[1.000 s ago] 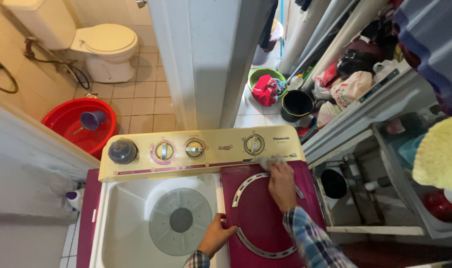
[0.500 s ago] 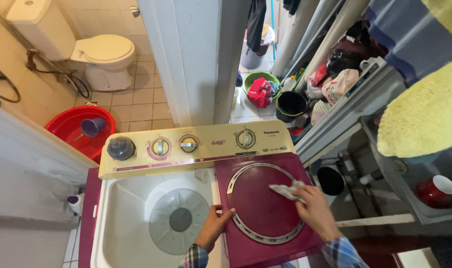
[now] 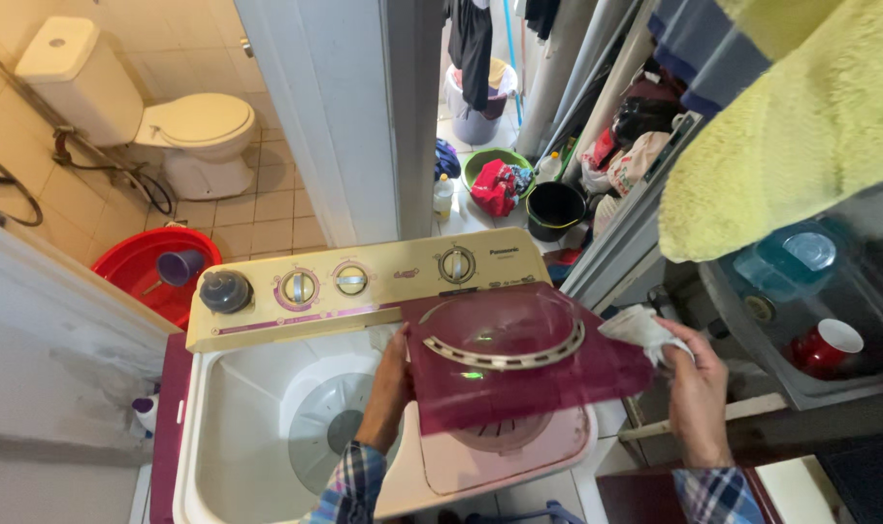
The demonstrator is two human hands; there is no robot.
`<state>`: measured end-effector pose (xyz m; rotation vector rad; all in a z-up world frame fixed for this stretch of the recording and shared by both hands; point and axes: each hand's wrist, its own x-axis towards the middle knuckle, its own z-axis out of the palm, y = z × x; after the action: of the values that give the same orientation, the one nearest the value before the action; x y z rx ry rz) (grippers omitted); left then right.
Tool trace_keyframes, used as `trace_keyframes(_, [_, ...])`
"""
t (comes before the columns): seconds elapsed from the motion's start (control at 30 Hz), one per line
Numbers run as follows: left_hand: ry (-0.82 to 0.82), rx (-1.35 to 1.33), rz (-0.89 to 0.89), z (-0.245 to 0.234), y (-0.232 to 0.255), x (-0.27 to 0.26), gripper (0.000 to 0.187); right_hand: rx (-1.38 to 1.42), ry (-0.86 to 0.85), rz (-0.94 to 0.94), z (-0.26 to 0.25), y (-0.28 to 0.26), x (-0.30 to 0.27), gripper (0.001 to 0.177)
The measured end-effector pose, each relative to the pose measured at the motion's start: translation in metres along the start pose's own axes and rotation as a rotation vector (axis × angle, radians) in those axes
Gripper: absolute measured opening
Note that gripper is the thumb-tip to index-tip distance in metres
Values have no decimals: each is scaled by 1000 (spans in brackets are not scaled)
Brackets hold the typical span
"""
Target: The person wipes the interior and exterior surfaces of a twin-tub washing machine with a cloth, including the wash tub, the control panel, and the spin dryer lid.
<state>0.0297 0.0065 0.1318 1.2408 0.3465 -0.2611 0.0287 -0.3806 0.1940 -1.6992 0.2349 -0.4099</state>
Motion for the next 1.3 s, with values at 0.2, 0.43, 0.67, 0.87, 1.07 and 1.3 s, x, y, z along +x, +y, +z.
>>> trace_keyframes(0.2, [62,26,71,-8,4,31,70,352,137,-45,25,-6,37,36])
trace_keyframes(0.43, [-59,-16,263,5,40,53,65,758,214,10,34,12,72,37])
trace_keyframes(0.67, [244,568,298,21,73,72,57,712,89,218,58,55,57,34])
trace_keyframes(0.87, [375,879,670,8,56,95,50,745,-30,326,98,61,46,28])
trace_keyframes(1.07, [375,849,654,8,54,86,51,743,1,187,134,20,44,30])
trace_keyframes(1.3, [254,660,887,28,94,62,59,607,168,-50,171,-22,64,27])
